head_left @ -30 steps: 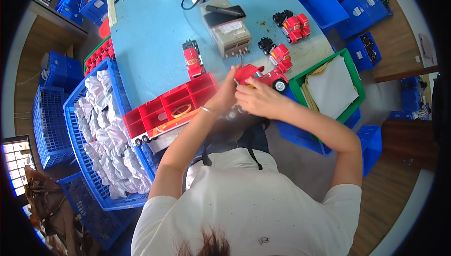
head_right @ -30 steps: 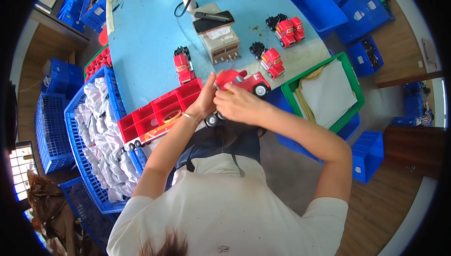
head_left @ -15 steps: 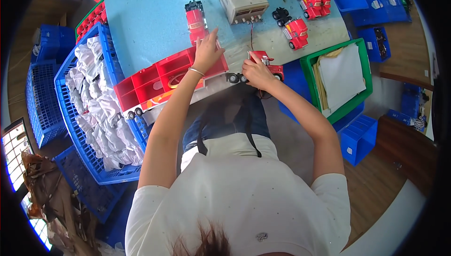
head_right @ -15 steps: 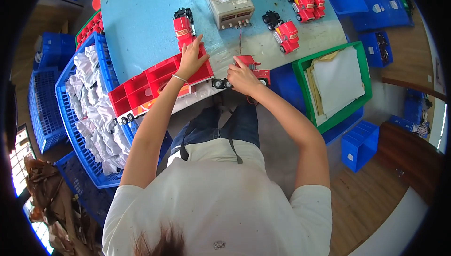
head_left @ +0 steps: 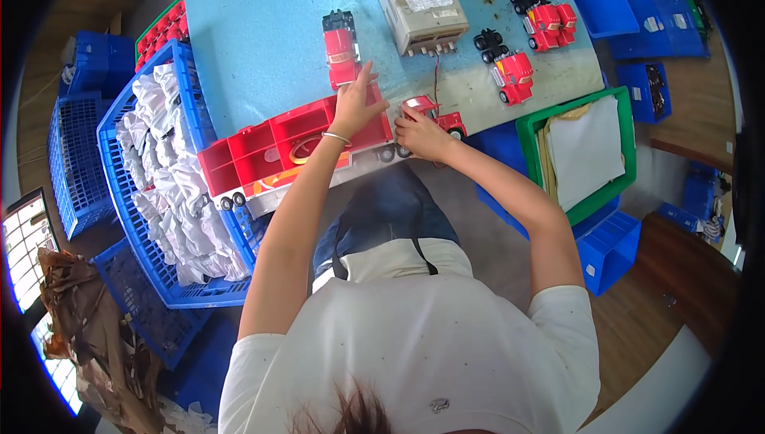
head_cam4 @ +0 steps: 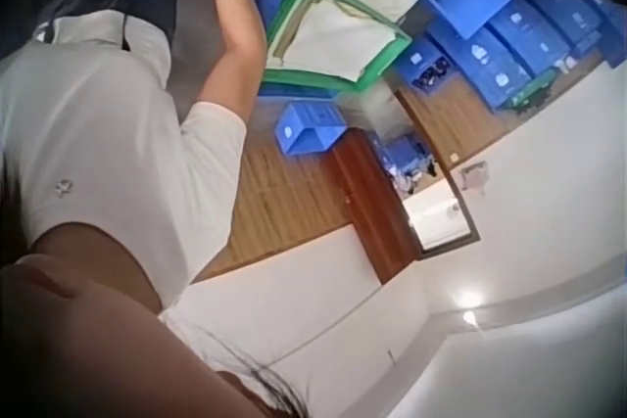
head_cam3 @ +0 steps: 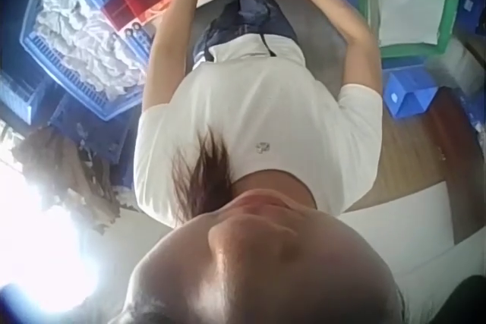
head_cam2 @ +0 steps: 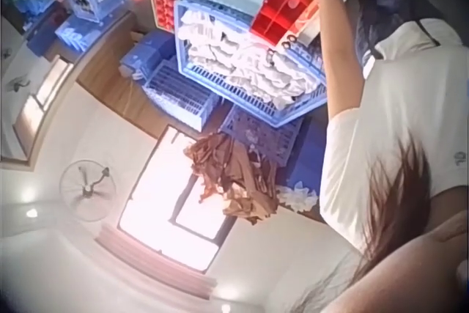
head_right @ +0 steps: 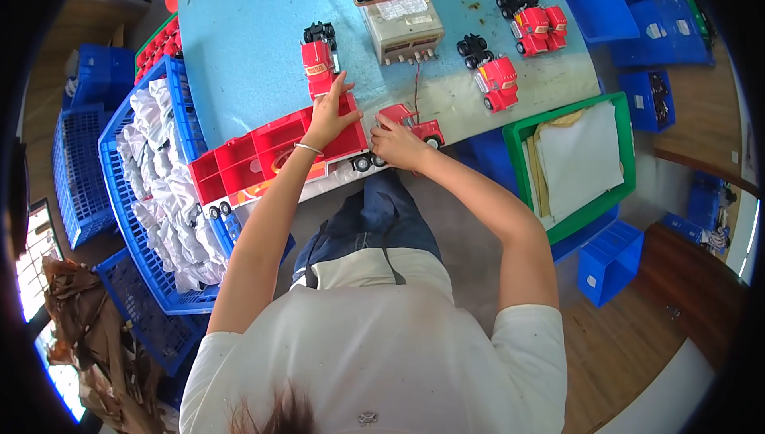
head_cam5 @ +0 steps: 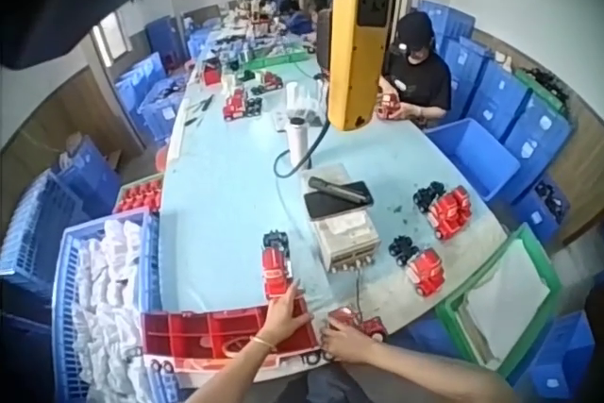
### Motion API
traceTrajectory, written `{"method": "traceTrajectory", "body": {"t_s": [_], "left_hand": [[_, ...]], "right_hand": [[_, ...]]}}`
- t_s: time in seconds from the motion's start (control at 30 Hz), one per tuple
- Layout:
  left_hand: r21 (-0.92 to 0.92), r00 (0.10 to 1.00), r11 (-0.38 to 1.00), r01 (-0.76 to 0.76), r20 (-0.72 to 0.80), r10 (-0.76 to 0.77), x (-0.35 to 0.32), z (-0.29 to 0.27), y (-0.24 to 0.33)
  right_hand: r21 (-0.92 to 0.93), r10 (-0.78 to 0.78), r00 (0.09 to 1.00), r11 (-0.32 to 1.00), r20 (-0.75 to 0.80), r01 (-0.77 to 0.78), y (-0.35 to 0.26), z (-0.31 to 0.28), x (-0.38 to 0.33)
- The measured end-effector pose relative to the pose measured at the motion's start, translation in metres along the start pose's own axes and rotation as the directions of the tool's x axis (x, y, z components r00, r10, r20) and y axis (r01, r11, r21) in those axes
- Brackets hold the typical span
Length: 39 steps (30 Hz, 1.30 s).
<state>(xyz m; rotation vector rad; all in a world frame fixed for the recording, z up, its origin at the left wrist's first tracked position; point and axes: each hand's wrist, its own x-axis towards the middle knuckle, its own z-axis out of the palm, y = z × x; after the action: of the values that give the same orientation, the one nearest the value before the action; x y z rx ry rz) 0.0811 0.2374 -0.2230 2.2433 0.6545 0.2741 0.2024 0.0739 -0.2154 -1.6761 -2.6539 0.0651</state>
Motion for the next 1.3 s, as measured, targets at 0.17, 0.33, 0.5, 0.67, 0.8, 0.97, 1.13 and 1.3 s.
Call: {"method": "traceTrajectory", "body": {"t_s": [0.17, 0.33, 0.5, 0.67, 0.8, 0.97, 1.13, 1.3], "left_hand": [[0.010, 0.998, 0.999, 0.035, 0.048, -0.035, 0.001, 0.000, 0.004], [0.008, 0.997, 0.999, 0.035, 0.071, -0.035, 0.002, -0.004, 0.002], [0.042, 0.998, 0.998, -0.055, 0.017, 0.055, -0.004, -0.006, 0.019], [-0.452, 0.786, 0.851, 0.267, 0.613, 0.079, -0.036, -0.036, 0.110], [-0.744, 0.768, 0.237, 0.624, 0.641, -0.011, -0.052, -0.086, 0.143], [-0.858, 0.865, -0.110, 0.501, 0.500, 0.039, -0.081, -0.107, 0.150], [-0.871, 0.878, -0.115, 0.477, 0.465, 0.114, -0.089, -0.115, 0.159], [-0.892, 0.895, -0.075, 0.445, 0.442, 0.051, -0.095, -0.116, 0.173]], "right_hand": [[0.101, -0.005, 1.000, 0.995, -0.022, 0.007, 0.006, 0.003, -0.004], [0.140, 0.011, 0.994, 0.990, 0.110, -0.027, 0.005, -0.010, -0.008], [0.147, 0.087, 0.964, 0.981, 0.251, -0.127, 0.028, -0.052, -0.048], [0.103, 0.078, 0.979, 0.990, 0.190, -0.098, 0.038, -0.164, -0.043], [0.001, 0.160, 0.886, 0.984, -0.435, -0.178, 0.011, -0.227, -0.033], [0.403, 0.446, 0.719, 0.881, -0.532, -0.248, -0.031, -0.229, -0.038], [0.394, 0.422, 0.795, 0.884, -0.436, -0.253, -0.030, -0.234, -0.028], [0.215, 0.393, 0.845, 0.918, -0.364, -0.334, -0.038, -0.240, -0.026]]}}
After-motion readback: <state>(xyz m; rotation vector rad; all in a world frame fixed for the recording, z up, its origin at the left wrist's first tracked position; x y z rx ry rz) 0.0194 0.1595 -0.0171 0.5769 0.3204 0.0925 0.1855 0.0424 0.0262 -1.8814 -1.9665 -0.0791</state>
